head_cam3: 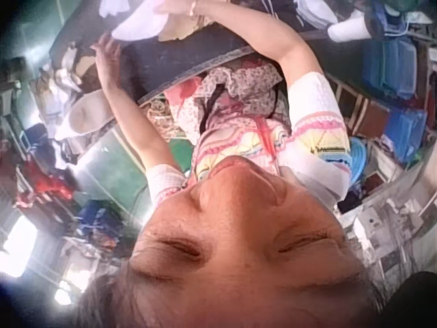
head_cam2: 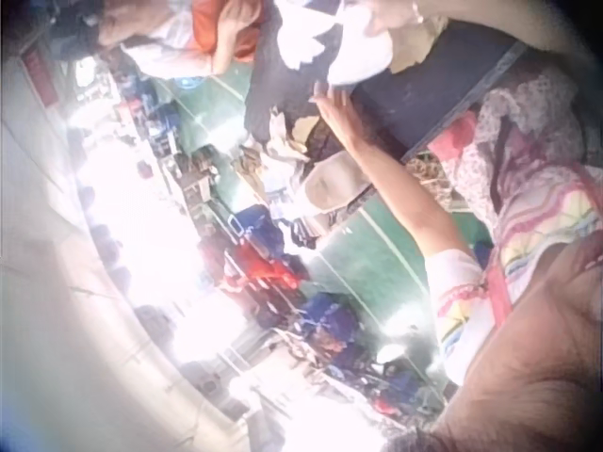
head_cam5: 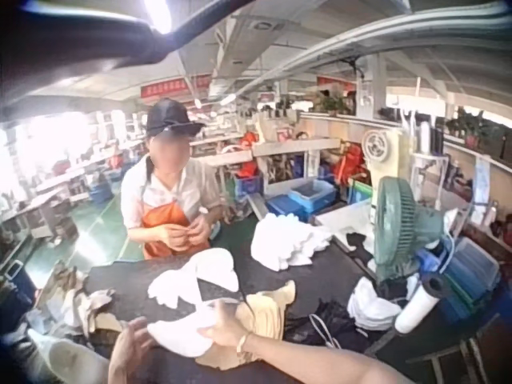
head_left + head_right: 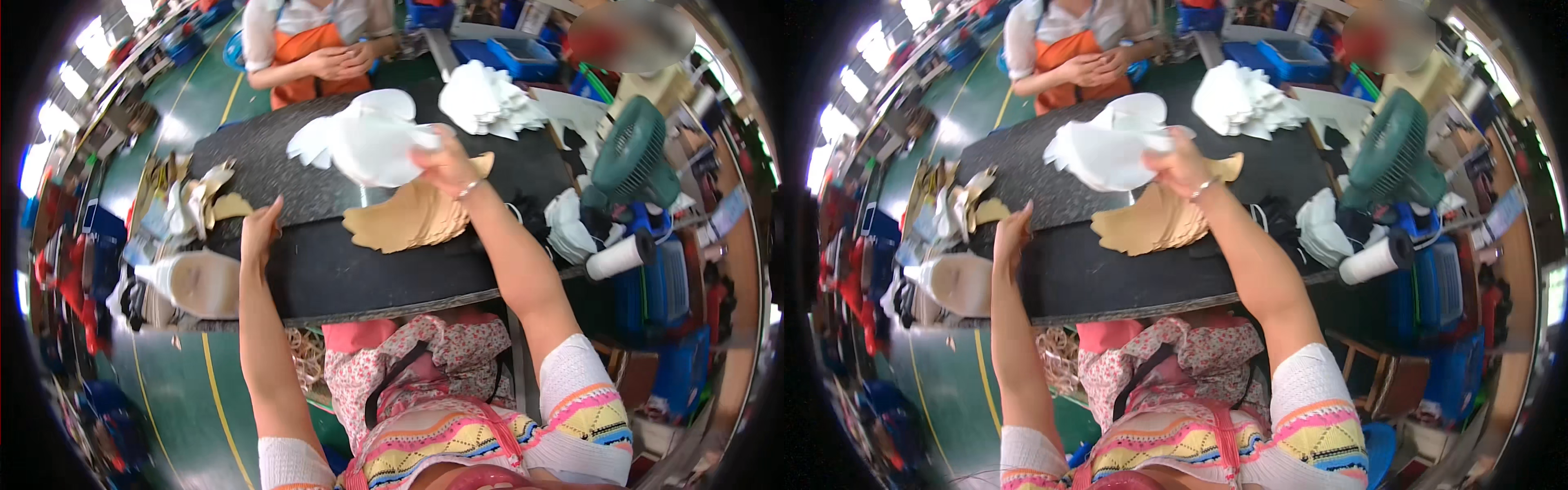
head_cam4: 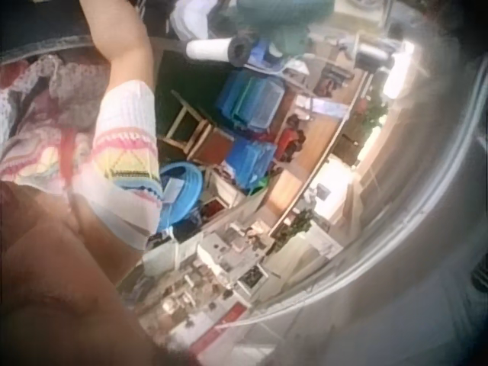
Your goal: The person sorts and assembles white and tan shoe parts by hand on a workshop table.
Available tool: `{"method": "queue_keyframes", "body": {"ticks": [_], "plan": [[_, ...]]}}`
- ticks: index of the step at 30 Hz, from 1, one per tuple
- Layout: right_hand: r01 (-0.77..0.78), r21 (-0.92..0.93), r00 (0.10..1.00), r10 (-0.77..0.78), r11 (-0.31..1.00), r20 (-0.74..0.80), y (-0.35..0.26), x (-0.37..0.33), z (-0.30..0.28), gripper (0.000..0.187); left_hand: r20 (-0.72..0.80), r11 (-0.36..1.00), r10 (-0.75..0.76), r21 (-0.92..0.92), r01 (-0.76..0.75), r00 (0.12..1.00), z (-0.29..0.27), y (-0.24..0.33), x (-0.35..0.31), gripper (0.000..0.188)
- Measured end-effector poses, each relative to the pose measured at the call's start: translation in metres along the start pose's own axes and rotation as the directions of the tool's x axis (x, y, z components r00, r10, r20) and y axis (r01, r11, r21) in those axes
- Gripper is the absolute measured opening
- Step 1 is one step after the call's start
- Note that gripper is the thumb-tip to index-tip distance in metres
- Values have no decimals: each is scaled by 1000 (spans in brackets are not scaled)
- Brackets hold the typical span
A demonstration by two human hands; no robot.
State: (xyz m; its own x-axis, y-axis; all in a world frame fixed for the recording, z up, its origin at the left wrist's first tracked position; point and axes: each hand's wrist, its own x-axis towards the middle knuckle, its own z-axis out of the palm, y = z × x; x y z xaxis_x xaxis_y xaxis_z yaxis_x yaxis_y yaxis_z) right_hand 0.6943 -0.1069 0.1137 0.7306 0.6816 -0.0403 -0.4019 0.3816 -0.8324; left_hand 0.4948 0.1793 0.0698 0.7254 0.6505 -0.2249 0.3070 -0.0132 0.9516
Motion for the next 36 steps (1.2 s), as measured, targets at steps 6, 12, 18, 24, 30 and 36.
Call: {"method": "queue_keyframes", "body": {"ticks": [6, 12, 18, 24, 30, 36], "plan": [[34, -655, 990, -113, 755, -79, 47, -3, 25, 58, 43, 902, 224, 369, -224, 974, 33, 31, -27, 45], [142, -588, 990, -107, 796, 94, 53, -17, 38, 60, 410, 961, 81, -274, 38, 908, 58, 38, -38, 63], [347, -739, 938, -209, 577, 278, 57, -21, 41, 68, 297, 922, 57, -382, 64, 953, 51, 31, -32, 31], [366, -930, 885, -304, -12, 352, 41, -17, 28, 60, -70, 970, -29, -243, 12, 997, 23, 6, -7, 32], [594, -713, 780, 51, -373, 624, 91, -20, 12, 75, -343, 985, 96, 165, -41, 934, 29, -12, 5, 83], [335, -811, 938, 253, -480, 238, 72, -18, 38, 64, -429, 774, 413, 630, -62, 803, 18, -23, 4, 90]]}}
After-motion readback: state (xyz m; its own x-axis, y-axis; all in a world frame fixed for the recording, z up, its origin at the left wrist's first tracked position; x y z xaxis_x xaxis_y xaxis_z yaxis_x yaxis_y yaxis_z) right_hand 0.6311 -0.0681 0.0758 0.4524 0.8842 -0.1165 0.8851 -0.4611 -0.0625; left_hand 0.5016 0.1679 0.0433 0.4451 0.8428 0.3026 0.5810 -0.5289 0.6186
